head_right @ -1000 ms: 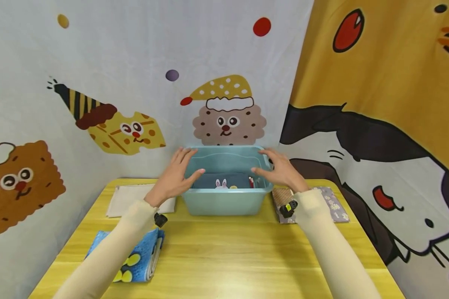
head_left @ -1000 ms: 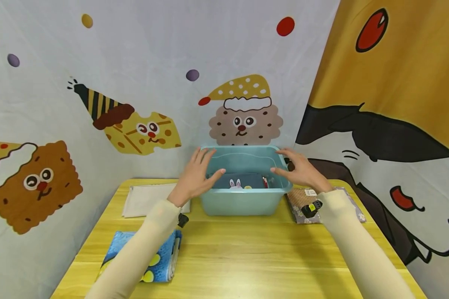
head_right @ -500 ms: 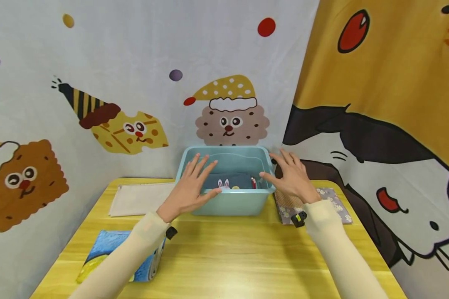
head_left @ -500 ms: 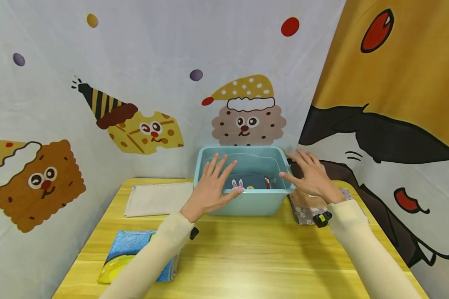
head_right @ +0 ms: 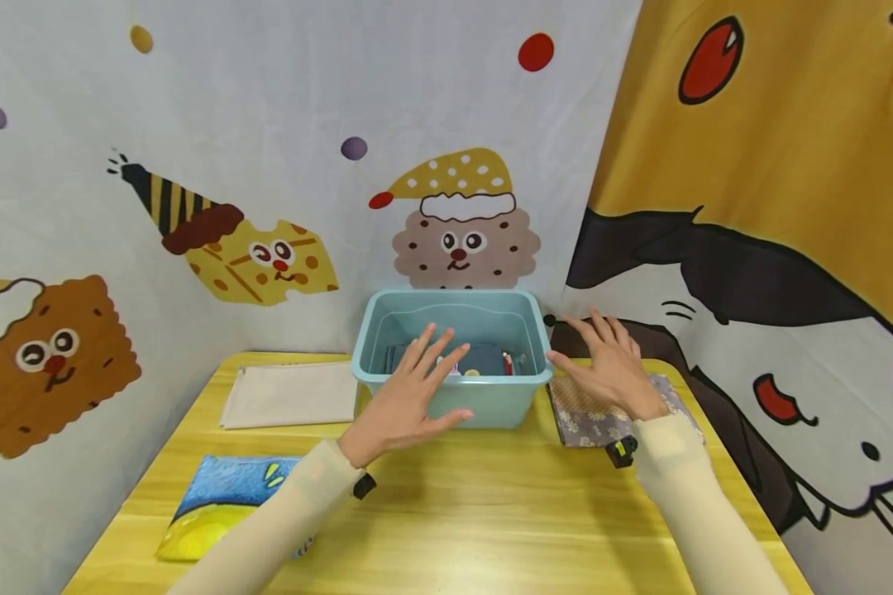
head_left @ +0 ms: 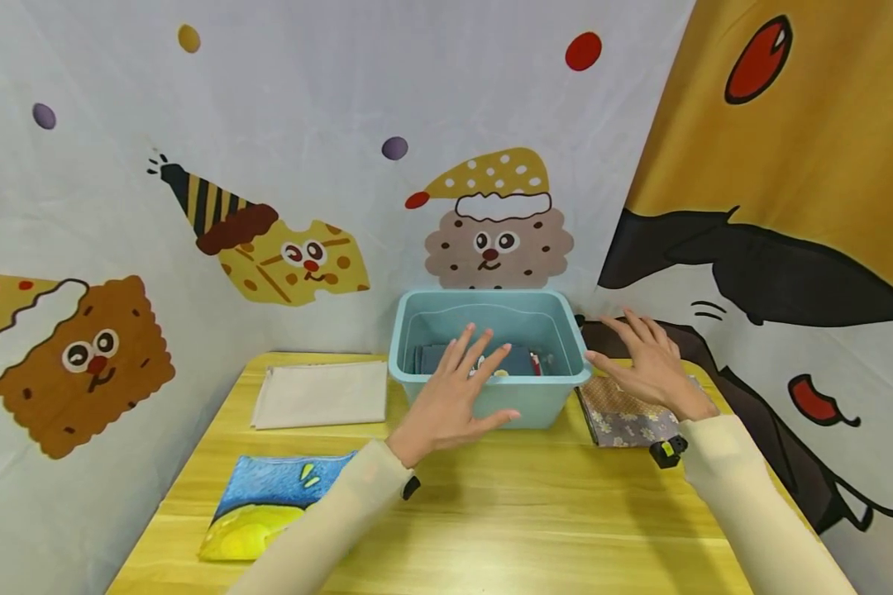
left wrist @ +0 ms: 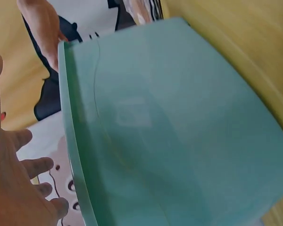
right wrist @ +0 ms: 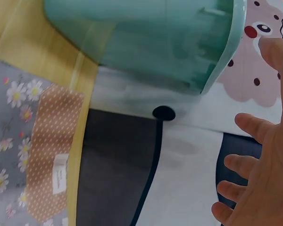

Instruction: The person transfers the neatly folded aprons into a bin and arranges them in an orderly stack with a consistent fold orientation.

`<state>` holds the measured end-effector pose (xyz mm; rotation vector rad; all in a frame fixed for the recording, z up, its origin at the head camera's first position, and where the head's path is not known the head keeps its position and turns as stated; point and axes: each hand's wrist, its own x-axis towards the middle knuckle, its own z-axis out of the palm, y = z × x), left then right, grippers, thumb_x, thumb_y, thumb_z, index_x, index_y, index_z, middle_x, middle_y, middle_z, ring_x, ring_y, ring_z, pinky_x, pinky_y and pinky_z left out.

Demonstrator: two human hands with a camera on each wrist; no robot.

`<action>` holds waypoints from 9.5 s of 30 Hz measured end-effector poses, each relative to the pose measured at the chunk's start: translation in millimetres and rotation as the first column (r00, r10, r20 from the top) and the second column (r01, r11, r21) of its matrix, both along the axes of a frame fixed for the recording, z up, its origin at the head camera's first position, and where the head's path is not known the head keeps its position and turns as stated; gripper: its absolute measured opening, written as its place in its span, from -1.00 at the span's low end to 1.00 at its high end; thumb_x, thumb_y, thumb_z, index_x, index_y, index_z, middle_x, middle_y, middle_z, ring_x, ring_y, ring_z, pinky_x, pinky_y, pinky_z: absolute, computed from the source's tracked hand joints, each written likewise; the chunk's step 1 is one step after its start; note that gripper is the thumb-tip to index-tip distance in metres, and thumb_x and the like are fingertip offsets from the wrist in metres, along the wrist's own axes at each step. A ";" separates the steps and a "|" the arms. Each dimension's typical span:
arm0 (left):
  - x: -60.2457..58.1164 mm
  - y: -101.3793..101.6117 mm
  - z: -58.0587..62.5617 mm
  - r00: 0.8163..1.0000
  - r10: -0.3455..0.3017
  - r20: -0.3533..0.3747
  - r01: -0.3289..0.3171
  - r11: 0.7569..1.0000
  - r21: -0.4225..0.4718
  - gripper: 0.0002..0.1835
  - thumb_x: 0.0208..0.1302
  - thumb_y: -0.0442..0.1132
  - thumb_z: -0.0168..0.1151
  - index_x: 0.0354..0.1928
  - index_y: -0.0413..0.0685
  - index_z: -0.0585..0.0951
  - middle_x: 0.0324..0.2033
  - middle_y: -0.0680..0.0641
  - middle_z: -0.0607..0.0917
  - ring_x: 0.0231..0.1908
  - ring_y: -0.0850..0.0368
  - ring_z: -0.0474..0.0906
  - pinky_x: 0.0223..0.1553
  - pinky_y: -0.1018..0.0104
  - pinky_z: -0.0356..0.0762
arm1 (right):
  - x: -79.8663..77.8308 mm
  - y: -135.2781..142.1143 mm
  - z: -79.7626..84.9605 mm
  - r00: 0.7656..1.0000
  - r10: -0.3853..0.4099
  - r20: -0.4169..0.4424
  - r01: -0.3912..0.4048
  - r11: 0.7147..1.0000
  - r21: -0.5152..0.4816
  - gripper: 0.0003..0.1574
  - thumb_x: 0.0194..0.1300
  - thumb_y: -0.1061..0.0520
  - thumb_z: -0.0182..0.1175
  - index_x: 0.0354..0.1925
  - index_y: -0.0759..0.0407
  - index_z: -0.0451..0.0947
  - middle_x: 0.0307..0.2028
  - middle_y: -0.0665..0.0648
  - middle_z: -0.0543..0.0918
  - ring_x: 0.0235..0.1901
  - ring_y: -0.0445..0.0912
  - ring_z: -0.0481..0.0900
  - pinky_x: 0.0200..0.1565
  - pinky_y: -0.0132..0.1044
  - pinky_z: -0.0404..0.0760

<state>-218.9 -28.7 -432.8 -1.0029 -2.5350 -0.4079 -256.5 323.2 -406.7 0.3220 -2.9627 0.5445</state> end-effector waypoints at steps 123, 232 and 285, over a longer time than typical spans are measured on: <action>48.9 148.9 -95.5 0.850 -0.079 0.521 0.281 0.904 -0.323 -0.01 0.21 0.68 -0.13 0.58 0.38 0.21 0.58 0.25 0.14 0.59 0.28 0.04 0.57 0.16 0.16 | 37.6 78.2 -125.2 0.957 -0.164 0.239 0.141 0.984 0.110 0.20 0.31 -0.46 0.22 0.47 0.41 0.22 0.41 0.69 0.13 0.33 0.70 0.07 0.28 0.61 0.12; 133.1 -34.8 -103.9 0.884 -0.126 0.449 0.193 0.976 -0.106 -0.51 0.36 0.16 0.30 0.24 0.16 0.57 0.28 0.12 0.54 0.29 0.13 0.46 0.30 0.19 0.52 | 112.0 -113.4 -129.3 0.982 -0.186 0.025 0.172 0.946 0.274 0.18 0.03 -0.64 0.30 0.18 0.29 0.52 0.11 0.54 0.52 0.11 0.44 0.48 0.04 0.29 0.61; 90.5 -67.1 -104.0 0.648 -0.083 0.757 -0.480 0.728 0.490 -0.41 0.42 -0.14 0.33 0.35 -0.32 0.47 0.11 -0.36 0.62 0.01 -0.12 0.67 -0.11 0.21 0.73 | 97.8 -85.2 -93.9 0.946 0.169 0.278 -0.073 0.943 -0.325 0.13 0.22 -0.29 0.43 0.52 0.20 0.25 0.48 0.43 0.29 0.44 0.48 0.24 0.27 0.46 0.38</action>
